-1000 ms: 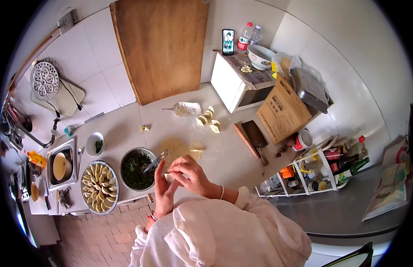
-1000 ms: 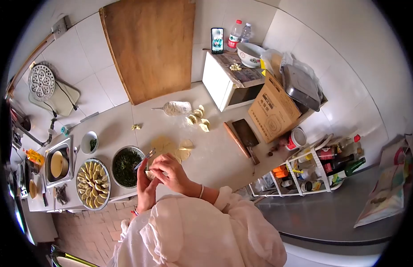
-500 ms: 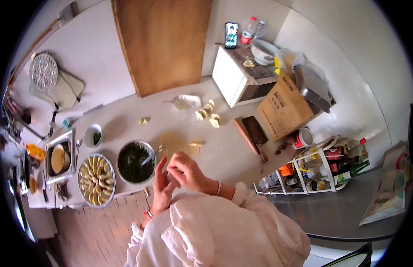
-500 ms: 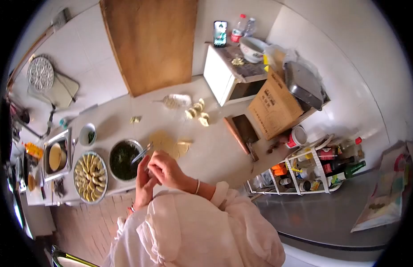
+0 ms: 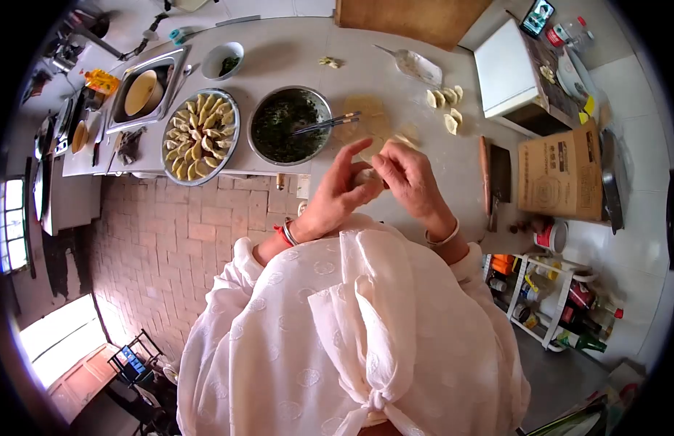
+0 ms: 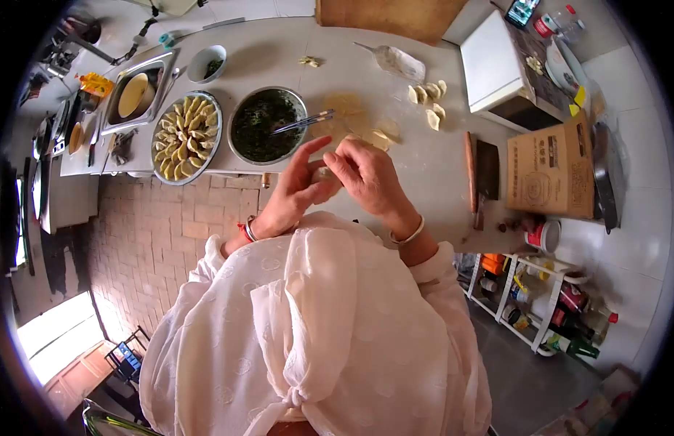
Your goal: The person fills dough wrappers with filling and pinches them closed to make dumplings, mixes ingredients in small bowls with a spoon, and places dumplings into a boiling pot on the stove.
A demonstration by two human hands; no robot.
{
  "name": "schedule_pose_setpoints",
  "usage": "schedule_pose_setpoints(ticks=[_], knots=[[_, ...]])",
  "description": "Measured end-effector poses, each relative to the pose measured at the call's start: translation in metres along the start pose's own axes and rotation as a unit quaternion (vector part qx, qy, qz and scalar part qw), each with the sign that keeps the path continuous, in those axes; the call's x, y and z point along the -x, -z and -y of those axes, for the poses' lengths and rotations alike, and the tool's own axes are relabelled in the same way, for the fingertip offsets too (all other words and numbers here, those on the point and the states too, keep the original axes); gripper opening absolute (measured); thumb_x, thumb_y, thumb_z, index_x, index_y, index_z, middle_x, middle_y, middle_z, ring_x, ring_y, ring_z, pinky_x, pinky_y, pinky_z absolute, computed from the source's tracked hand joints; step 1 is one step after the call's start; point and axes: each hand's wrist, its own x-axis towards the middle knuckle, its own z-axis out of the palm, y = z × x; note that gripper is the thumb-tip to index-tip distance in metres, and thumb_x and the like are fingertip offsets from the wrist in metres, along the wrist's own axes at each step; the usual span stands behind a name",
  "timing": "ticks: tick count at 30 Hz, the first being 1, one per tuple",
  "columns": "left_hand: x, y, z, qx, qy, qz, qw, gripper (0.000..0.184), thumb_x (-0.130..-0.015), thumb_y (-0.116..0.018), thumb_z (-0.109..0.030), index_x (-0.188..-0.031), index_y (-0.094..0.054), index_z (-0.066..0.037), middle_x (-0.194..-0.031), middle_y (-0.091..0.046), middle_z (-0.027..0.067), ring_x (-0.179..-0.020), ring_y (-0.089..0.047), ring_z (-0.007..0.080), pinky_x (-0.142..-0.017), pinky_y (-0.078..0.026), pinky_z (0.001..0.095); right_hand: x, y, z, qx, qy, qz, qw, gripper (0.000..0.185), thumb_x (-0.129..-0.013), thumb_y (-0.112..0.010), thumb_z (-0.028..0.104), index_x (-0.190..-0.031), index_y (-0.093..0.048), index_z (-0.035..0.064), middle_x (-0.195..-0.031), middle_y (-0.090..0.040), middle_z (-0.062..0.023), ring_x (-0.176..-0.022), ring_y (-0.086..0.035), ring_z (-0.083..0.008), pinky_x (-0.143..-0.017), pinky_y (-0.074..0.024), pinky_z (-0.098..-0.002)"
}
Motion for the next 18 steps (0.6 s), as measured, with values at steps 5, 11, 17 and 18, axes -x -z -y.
schedule_pose_setpoints(ticks=[5,11,17,18], knots=[[0.007,0.005,0.012,-0.060,0.009,-0.046,0.997,0.060,-0.089,-0.061,-0.004,-0.143,-0.035,-0.009,-0.095,-0.053,0.0032,-0.081,-0.049,0.0091,-0.070,-0.043,0.0261,-0.012,0.001,0.016,-0.008,0.043,0.081,0.996,0.017,-0.093,-0.055,0.005,-0.106,-0.065,-0.0013,-0.084,-0.066,-0.0144,-0.072,-0.063,-0.0207,-0.063,-0.0479,-0.0323],[0.008,0.016,-0.003,-0.007,-0.049,-0.022,0.999,0.055,-0.096,-0.056,-0.020,-0.143,-0.030,-0.008,-0.086,-0.052,0.0040,-0.067,-0.053,0.0094,-0.055,-0.045,0.0252,-0.017,-0.012,-0.007,-0.080,-0.113,-0.024,0.990,0.032,-0.103,-0.044,0.025,-0.078,-0.054,0.0071,-0.063,-0.044,0.0054,-0.055,-0.036,-0.0038,-0.047,-0.0262,-0.0233],[0.015,0.017,-0.005,-0.096,-0.071,-0.091,0.989,0.061,-0.094,-0.062,-0.022,-0.144,-0.028,-0.008,-0.109,-0.047,0.0075,-0.069,-0.056,0.0109,-0.059,-0.049,0.0248,-0.022,-0.025,-0.029,-0.047,-0.068,0.094,0.992,0.033,-0.100,-0.050,0.019,-0.071,-0.043,0.0065,-0.062,-0.040,0.0032,-0.056,-0.036,-0.0064,-0.049,-0.0294,-0.0263],[0.014,0.016,-0.004,-0.098,-0.071,-0.097,0.988,0.062,-0.094,-0.063,-0.022,-0.144,-0.028,-0.008,-0.113,-0.046,0.0079,-0.069,-0.056,0.0111,-0.059,-0.049,0.0248,-0.022,-0.028,-0.034,-0.031,-0.038,0.095,0.994,0.031,-0.099,-0.052,0.018,-0.072,-0.046,0.0038,-0.064,-0.043,0.0011,-0.057,-0.038,-0.0084,-0.051,-0.0329,-0.0282]])
